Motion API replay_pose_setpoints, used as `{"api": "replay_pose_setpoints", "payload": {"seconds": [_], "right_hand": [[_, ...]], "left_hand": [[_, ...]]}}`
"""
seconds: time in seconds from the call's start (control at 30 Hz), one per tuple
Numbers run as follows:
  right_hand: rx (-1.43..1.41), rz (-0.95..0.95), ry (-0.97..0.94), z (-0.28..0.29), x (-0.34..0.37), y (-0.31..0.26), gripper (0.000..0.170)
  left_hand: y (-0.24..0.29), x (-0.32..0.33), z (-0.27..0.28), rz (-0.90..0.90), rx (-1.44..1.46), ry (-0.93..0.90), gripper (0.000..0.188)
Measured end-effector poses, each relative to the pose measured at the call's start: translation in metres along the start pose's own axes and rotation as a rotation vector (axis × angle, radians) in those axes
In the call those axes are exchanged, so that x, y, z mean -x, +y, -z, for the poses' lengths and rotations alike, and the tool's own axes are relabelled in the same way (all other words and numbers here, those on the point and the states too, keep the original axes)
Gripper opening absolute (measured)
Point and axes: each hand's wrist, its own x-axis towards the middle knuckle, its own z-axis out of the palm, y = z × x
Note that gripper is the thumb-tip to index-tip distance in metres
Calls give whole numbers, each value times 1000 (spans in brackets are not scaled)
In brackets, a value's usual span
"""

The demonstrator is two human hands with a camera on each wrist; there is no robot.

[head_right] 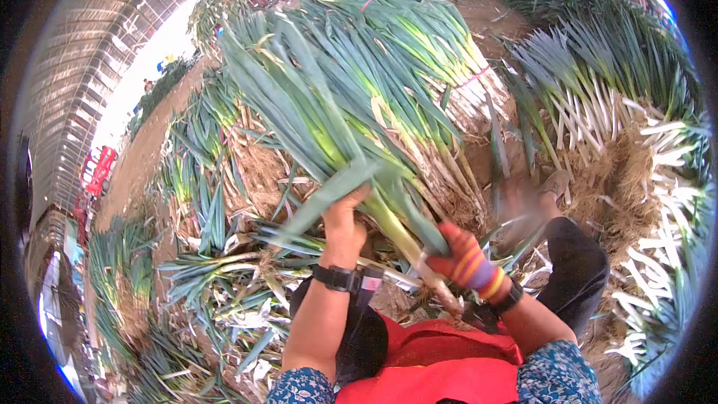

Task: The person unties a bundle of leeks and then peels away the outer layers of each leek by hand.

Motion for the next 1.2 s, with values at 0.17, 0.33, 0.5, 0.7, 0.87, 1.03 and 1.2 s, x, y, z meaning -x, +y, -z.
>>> {"api": "replay_pose_setpoints", "payload": {"seconds": [0.17, 0.33, 0.5, 0.7, 0.87, 1.03, 1.2], "right_hand": [[785, -280, -635, 5, 74, 147, 49], [1009, 91, -349, 29, -17, 22, 57], [300, 770, 314, 32, -115, -175, 59], [423, 645, 388, 47, -197, -211, 57], [108, 421, 222, 35, -138, -199, 36], [488, 858, -91, -12, -37, -134, 25], [441, 749, -433, -34, 49, -94, 18]], "left_hand": [[11, 7, 1, -130, -180, 30, 35], [-3, 28, -3, -110, -216, -139, 31], [-19, 30, -2, -115, -239, -240, 25], [-21, 44, -6, -113, -390, -314, 25], [-24, 27, 5, -108, -416, -293, 26], [-15, 16, 19, -90, -491, -122, 24], [-46, 0, 37, -118, -307, -174, 24]]}}
